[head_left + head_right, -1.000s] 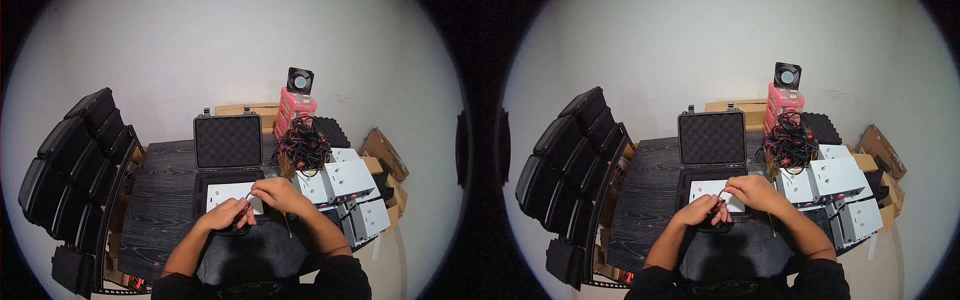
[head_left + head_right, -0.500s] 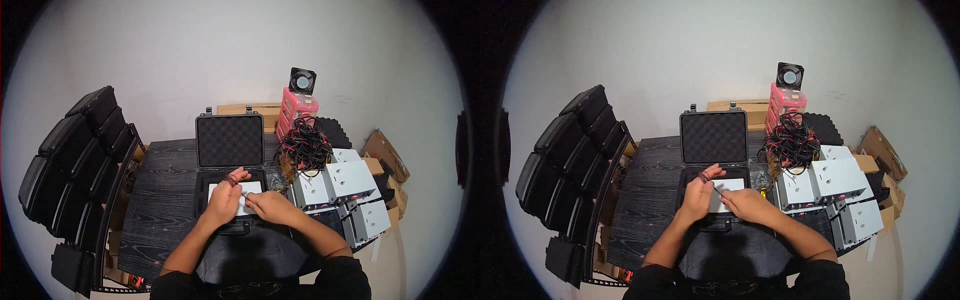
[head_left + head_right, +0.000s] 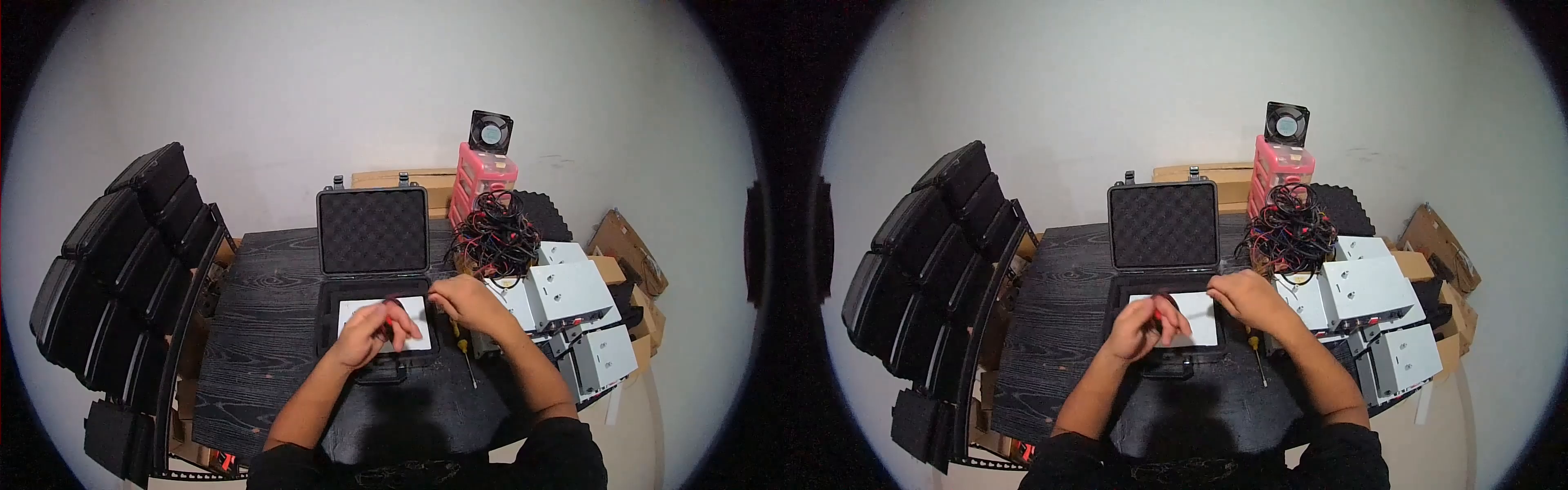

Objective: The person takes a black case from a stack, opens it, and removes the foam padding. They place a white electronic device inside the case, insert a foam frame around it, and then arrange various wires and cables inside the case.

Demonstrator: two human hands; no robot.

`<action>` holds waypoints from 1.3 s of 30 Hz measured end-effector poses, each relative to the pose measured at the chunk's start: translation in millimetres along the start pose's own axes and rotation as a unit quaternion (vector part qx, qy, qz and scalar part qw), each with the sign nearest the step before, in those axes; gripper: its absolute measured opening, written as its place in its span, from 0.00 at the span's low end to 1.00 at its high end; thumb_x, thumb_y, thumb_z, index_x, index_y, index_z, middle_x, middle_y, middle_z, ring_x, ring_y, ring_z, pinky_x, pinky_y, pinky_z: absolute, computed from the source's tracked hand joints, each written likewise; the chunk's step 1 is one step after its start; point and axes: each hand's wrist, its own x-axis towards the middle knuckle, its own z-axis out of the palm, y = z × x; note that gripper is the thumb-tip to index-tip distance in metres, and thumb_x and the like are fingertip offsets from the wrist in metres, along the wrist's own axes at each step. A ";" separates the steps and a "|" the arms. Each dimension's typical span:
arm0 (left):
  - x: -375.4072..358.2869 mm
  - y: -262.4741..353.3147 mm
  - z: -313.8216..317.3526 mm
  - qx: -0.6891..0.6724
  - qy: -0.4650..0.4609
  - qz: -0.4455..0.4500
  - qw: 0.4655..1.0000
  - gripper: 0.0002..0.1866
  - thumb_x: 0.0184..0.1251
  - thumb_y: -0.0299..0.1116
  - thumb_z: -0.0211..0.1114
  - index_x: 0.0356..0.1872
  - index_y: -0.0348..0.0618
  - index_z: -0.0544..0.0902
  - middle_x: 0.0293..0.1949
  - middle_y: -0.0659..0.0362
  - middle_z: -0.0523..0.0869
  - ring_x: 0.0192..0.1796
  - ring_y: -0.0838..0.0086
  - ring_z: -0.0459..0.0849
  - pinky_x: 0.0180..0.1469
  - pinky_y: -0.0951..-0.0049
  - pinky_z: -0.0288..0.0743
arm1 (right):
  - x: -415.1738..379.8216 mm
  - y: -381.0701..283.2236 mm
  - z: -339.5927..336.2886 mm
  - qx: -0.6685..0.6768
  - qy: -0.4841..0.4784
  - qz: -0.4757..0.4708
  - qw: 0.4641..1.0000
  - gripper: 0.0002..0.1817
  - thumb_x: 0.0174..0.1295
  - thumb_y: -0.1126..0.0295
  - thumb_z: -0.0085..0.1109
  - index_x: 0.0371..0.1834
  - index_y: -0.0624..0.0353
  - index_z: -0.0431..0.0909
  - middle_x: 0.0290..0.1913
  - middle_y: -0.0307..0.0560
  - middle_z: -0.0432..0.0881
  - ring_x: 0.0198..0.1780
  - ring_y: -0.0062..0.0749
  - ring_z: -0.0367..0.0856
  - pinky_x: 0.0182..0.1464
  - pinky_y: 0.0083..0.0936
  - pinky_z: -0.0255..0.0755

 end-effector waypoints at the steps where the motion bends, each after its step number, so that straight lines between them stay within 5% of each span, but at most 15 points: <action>1: -0.1 -0.2 0.4 -0.060 0.023 0.054 0.996 0.28 0.90 0.46 0.40 0.49 0.32 0.83 0.34 0.49 0.88 0.47 0.64 0.88 0.61 0.62 0.76 | -1.0 2.5 0.6 -0.014 0.002 0.011 1.000 0.11 0.74 0.61 0.58 0.40 0.57 0.80 0.34 0.52 0.85 0.40 0.55 0.85 0.45 0.48 0.77; 2: 2.9 -1.9 -5.1 -0.120 -0.009 0.124 0.985 0.28 0.90 0.47 0.38 0.56 0.32 0.81 0.45 0.43 0.89 0.59 0.58 0.86 0.67 0.58 0.73 | -2.4 3.3 1.3 -0.018 0.003 0.019 1.000 0.11 0.75 0.61 0.58 0.40 0.57 0.80 0.34 0.52 0.85 0.40 0.56 0.85 0.44 0.49 0.77; 5: 7.5 9.7 9.6 -0.102 0.114 0.222 0.963 0.29 0.90 0.49 0.37 0.63 0.33 0.78 0.50 0.45 0.90 0.68 0.55 0.81 0.73 0.60 0.68 | -6.5 -1.2 5.1 -0.023 -0.003 0.036 0.999 0.11 0.75 0.61 0.56 0.41 0.57 0.80 0.33 0.54 0.85 0.38 0.57 0.86 0.42 0.50 0.77; 6: 7.4 9.6 8.5 -0.064 0.141 0.229 0.961 0.29 0.90 0.49 0.37 0.68 0.34 0.74 0.58 0.44 0.87 0.73 0.56 0.77 0.77 0.59 0.63 | -7.7 -9.6 5.6 -0.020 -0.011 0.039 0.999 0.11 0.75 0.61 0.56 0.41 0.56 0.80 0.32 0.55 0.85 0.38 0.57 0.86 0.41 0.50 0.77; 9: 14.7 8.4 13.4 0.208 0.233 0.207 0.927 0.29 0.90 0.50 0.39 0.70 0.34 0.72 0.59 0.45 0.87 0.74 0.58 0.76 0.80 0.59 0.58 | -8.8 -42.1 -0.8 0.015 -0.051 0.003 0.999 0.11 0.75 0.60 0.57 0.41 0.56 0.80 0.31 0.57 0.84 0.35 0.58 0.86 0.38 0.50 0.78; 13: 8.1 9.7 14.8 0.504 0.114 0.080 0.852 0.28 0.90 0.47 0.39 0.60 0.32 0.81 0.56 0.45 0.88 0.66 0.60 0.83 0.70 0.63 0.72 | -10.9 -70.6 -5.2 0.047 -0.093 -0.038 0.994 0.12 0.74 0.59 0.58 0.41 0.56 0.80 0.30 0.56 0.85 0.33 0.59 0.86 0.38 0.50 0.79; 14: 5.3 4.1 12.6 0.526 0.084 0.014 0.846 0.33 0.90 0.50 0.35 0.50 0.32 0.86 0.44 0.49 0.91 0.50 0.62 0.90 0.57 0.64 0.80 | -10.3 -74.3 -9.2 0.039 -0.084 -0.047 0.995 0.12 0.74 0.59 0.58 0.40 0.56 0.80 0.30 0.56 0.85 0.34 0.60 0.86 0.38 0.49 0.79; 17: -1.9 16.9 18.9 0.386 -0.050 -0.214 0.896 0.38 0.89 0.55 0.34 0.40 0.33 0.87 0.21 0.55 0.83 0.32 0.65 0.86 0.47 0.65 0.81 | -6.1 -69.3 -17.1 0.052 -0.073 -0.067 0.994 0.12 0.74 0.59 0.59 0.40 0.57 0.80 0.30 0.55 0.84 0.35 0.59 0.86 0.38 0.49 0.78; 18: -4.0 19.0 21.4 0.339 -0.074 -0.211 0.914 0.45 0.87 0.62 0.29 0.35 0.33 0.87 0.15 0.59 0.78 0.28 0.70 0.82 0.45 0.67 0.80 | -5.5 -66.7 -18.5 0.062 -0.073 -0.072 0.993 0.12 0.74 0.60 0.60 0.40 0.58 0.80 0.30 0.55 0.84 0.35 0.59 0.86 0.38 0.49 0.78; 22: -12.0 18.9 9.5 0.212 -0.114 -0.235 0.942 0.42 0.87 0.61 0.34 0.37 0.32 0.87 0.17 0.60 0.78 0.31 0.70 0.84 0.47 0.66 0.79 | -4.9 -57.0 -7.1 0.150 -0.043 -0.034 0.987 0.08 0.73 0.66 0.60 0.42 0.60 0.81 0.31 0.53 0.85 0.35 0.56 0.86 0.38 0.41 0.78; 26: -14.9 7.8 20.0 0.045 -0.013 -0.007 0.999 0.37 0.87 0.57 0.37 0.49 0.28 0.83 0.34 0.46 0.88 0.34 0.68 0.84 0.50 0.67 0.75 | -13.6 -43.1 39.7 0.280 -0.043 0.032 0.958 0.09 0.75 0.65 0.57 0.45 0.61 0.79 0.34 0.58 0.86 0.38 0.60 0.86 0.40 0.42 0.78; 30: -7.7 9.8 21.9 0.149 0.156 0.076 0.974 0.31 0.88 0.52 0.45 0.50 0.30 0.83 0.38 0.50 0.89 0.46 0.65 0.89 0.59 0.65 0.78 | -16.8 -61.7 43.9 0.246 -0.078 0.064 0.964 0.11 0.77 0.63 0.54 0.47 0.61 0.78 0.34 0.62 0.85 0.40 0.64 0.86 0.43 0.49 0.78; 33: -2.2 5.9 22.4 0.464 0.191 0.156 0.851 0.24 0.87 0.45 0.50 0.54 0.30 0.82 0.37 0.50 0.89 0.39 0.65 0.88 0.45 0.63 0.83 | -16.6 -72.3 37.0 0.195 -0.097 0.070 0.974 0.13 0.76 0.61 0.55 0.45 0.61 0.79 0.34 0.63 0.86 0.39 0.64 0.86 0.43 0.53 0.79; 37: -4.9 1.1 14.7 0.664 0.089 -0.024 0.742 0.24 0.86 0.43 0.51 0.36 0.33 0.85 0.33 0.52 0.91 0.39 0.66 0.90 0.46 0.56 0.80 | -18.8 -78.5 29.0 0.069 -0.052 0.037 0.996 0.14 0.74 0.59 0.60 0.41 0.60 0.81 0.32 0.59 0.86 0.36 0.59 0.87 0.40 0.50 0.80; 39: -10.5 1.6 8.6 0.542 0.034 -0.121 0.831 0.33 0.88 0.51 0.42 0.32 0.36 0.86 0.28 0.55 0.90 0.34 0.67 0.87 0.41 0.58 0.78 | -19.5 -81.8 20.9 0.055 -0.031 0.008 0.998 0.13 0.71 0.59 0.64 0.39 0.59 0.82 0.33 0.57 0.87 0.35 0.56 0.88 0.39 0.46 0.81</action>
